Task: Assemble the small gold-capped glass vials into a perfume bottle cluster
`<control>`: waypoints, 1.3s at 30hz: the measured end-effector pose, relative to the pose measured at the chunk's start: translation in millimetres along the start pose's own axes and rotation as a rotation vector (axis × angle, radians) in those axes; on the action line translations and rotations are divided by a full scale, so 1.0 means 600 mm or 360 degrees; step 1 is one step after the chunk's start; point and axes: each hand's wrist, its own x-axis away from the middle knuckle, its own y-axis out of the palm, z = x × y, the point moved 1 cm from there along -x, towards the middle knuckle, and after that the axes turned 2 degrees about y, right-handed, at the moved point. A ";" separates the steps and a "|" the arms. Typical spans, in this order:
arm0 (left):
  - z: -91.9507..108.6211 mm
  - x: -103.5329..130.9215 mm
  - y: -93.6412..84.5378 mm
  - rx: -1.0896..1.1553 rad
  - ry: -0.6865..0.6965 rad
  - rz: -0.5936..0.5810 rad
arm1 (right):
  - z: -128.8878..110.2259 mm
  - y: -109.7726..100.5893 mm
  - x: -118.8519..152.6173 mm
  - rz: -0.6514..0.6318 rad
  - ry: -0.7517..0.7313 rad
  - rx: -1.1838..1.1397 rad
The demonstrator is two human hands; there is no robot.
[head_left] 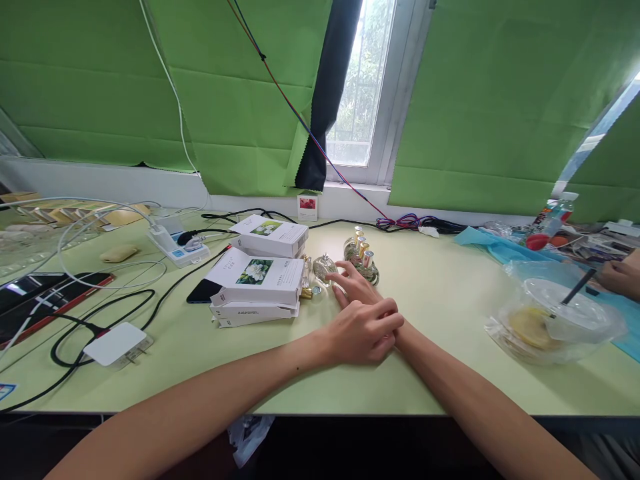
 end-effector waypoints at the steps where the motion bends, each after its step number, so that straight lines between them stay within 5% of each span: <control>1: 0.000 0.000 0.000 0.0006 -0.0004 0.0008 | 0.001 0.001 0.000 0.0010 -0.0003 0.0004; 39: 0.002 -0.002 -0.002 -0.0011 -0.0007 0.0051 | 0.012 0.009 -0.001 -0.0004 -0.0048 -0.0057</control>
